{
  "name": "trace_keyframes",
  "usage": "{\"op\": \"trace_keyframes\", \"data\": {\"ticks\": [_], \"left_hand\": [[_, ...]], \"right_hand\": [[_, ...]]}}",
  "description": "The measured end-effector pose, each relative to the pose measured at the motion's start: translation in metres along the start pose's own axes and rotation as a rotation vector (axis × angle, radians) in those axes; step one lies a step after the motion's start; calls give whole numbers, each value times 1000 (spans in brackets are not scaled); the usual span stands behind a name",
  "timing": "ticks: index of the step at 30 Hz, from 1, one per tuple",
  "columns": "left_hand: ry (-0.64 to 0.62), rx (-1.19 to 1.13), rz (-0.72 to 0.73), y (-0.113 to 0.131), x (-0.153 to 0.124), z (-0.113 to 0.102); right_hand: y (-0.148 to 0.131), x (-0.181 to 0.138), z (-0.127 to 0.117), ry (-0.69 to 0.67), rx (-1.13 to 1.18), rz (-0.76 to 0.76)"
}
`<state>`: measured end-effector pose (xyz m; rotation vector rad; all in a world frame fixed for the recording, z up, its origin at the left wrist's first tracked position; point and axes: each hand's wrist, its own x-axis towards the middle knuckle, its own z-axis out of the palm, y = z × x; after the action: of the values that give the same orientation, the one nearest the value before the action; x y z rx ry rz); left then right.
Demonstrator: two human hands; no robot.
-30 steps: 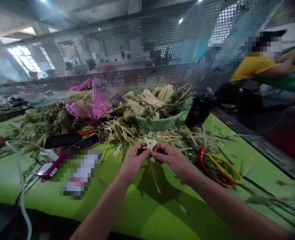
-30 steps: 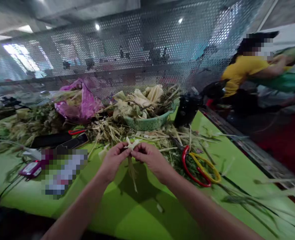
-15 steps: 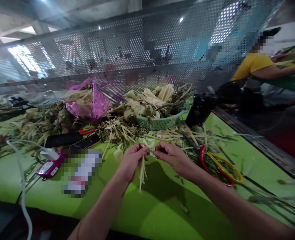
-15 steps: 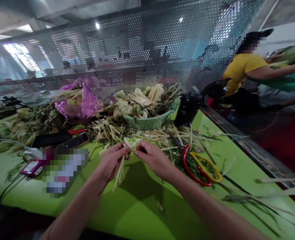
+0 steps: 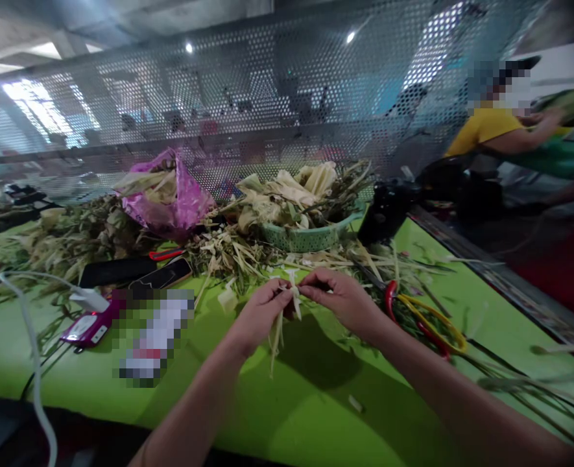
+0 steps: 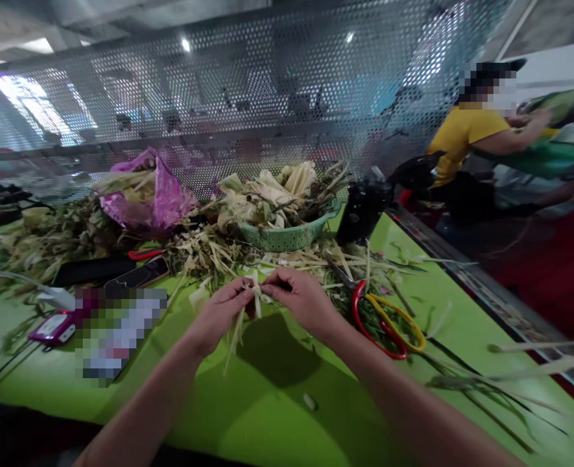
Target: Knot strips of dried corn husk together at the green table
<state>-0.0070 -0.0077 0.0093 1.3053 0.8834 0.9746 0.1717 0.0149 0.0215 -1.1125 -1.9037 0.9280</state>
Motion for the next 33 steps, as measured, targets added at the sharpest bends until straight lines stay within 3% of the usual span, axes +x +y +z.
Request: {"op": "trace_keyframes", "data": {"ticks": [11, 24, 33], "left_hand": [[-5, 249, 96, -5, 1, -5], [20, 51, 74, 0, -3, -2], [85, 18, 37, -2, 0, -2]], "right_hand": [[0, -2, -3, 100, -206, -101], [-3, -1, -4, 117, -122, -56], [-5, -4, -6, 135, -325, -381]]}}
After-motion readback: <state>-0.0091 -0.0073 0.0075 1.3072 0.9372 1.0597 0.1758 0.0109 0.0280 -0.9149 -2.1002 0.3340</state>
